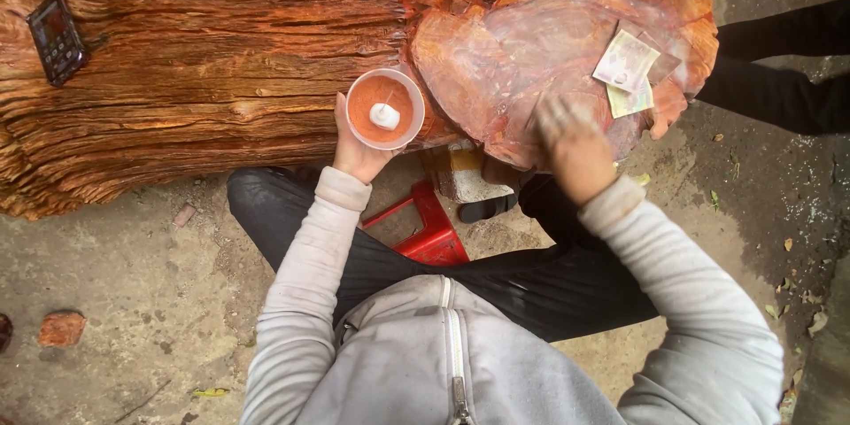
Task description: Hand-sanding and polishing the surface of a large wooden log using sandpaper and a polishing compound.
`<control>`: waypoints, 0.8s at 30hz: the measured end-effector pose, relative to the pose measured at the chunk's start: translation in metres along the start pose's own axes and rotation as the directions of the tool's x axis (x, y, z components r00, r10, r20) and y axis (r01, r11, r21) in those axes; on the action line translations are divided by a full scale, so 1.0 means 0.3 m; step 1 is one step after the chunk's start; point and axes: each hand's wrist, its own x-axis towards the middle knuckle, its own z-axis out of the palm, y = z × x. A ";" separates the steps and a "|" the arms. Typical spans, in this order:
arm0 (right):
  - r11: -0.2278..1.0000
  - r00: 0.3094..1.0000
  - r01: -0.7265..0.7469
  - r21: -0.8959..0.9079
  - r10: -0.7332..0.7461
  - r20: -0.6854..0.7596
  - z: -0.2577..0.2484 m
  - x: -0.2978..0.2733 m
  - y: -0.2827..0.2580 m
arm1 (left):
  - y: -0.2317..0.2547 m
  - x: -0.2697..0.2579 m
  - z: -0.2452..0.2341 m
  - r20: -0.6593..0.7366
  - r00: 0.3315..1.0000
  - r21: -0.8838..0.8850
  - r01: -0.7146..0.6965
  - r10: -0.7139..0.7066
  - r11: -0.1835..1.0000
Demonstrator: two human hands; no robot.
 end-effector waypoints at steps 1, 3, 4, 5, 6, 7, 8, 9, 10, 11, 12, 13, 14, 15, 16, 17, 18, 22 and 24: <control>0.999 0.999 0.034 0.016 -0.035 0.014 -0.018 -0.008 -0.032 | 0.012 -0.007 0.023 -0.015 1.000 0.014 -0.007 0.007 1.000; 0.996 0.996 0.075 0.037 -0.077 0.037 -0.014 -0.010 -0.021 | 0.014 -0.017 0.037 -0.038 0.999 0.018 -0.011 0.011 1.000; 0.998 0.999 0.029 0.051 -0.031 0.024 0.010 0.000 0.017 | 0.016 -0.016 0.034 -0.047 0.999 0.022 -0.012 0.013 1.000; 0.998 1.000 -0.016 0.065 0.015 0.010 0.034 0.008 0.054 | 0.016 -0.015 0.031 -0.056 0.998 0.026 -0.013 0.015 1.000; 0.998 1.000 -0.016 0.066 0.015 0.012 0.039 0.000 0.031 | 0.018 -0.020 0.042 -0.058 0.998 0.025 -0.012 0.013 1.000; 1.000 1.000 -0.016 0.022 0.015 0.020 0.043 -0.008 0.005 | 0.021 -0.027 0.053 -0.060 0.998 0.040 -0.009 0.012 0.999; 1.000 1.000 -0.008 -0.025 0.009 0.023 0.046 -0.003 -0.012 | 0.028 -0.030 0.067 -0.060 0.998 0.051 -0.014 0.017 0.999; 1.000 1.000 -0.002 -0.026 0.002 0.020 0.017 -0.007 -0.050 | 0.029 -0.028 0.059 -0.058 0.998 0.046 -0.020 0.023 0.999; 0.999 0.998 0.042 0.022 -0.042 0.039 -0.011 -0.012 -0.089 | 0.029 -0.026 0.050 -0.062 0.998 0.039 -0.008 0.010 0.999; 0.994 0.995 0.084 0.072 -0.088 0.056 -0.037 -0.018 -0.126 | 0.029 -0.022 0.040 -0.066 0.998 0.032 0.004 -0.002 0.999; 0.994 0.994 0.085 0.075 -0.090 0.060 -0.025 -0.003 -0.082 | 0.029 -0.023 0.039 -0.070 0.998 0.029 0.006 -0.004 1.000; 0.999 0.999 0.028 0.034 -0.030 0.040 -0.013 0.011 -0.037 | 0.029 -0.023 0.038 -0.064 0.998 0.020 0.007 -0.006 1.000; 1.000 0.999 -0.030 -0.005 0.030 0.015 0.001 0.025 0.009 | 0.029 -0.022 0.038 -0.058 0.998 0.012 0.007 -0.006 1.000; 1.000 0.999 -0.029 -0.003 0.029 0.018 0.020 0.025 -0.003 | 0.028 -0.029 0.049 -0.061 0.998 0.010 0.008 -0.007 1.000; 1.000 1.000 -0.014 -0.004 0.014 0.003 0.038 0.028 -0.014 | 0.030 -0.033 0.064 -0.062 0.998 0.023 0.002 -0.001 1.000; 1.000 1.000 0.002 -0.005 -0.002 -0.012 0.054 0.032 -0.025 | 0.033 -0.039 0.079 -0.062 0.998 0.036 -0.003 0.005 0.999; 1.000 1.000 0.005 -0.010 -0.006 -0.013 0.028 0.023 -0.076 | 0.033 -0.040 0.076 -0.058 0.998 0.033 -0.005 0.007 0.999; 0.983 0.984 0.179 0.049 -0.179 0.006 0.001 0.009 -0.164 | 0.035 -0.044 0.077 -0.053 0.999 0.035 -0.002 0.004 0.999; 0.980 0.983 0.183 0.074 -0.184 -0.001 0.015 0.028 -0.153 | 0.033 -0.052 0.082 -0.053 0.999 0.042 -0.004 0.006 0.999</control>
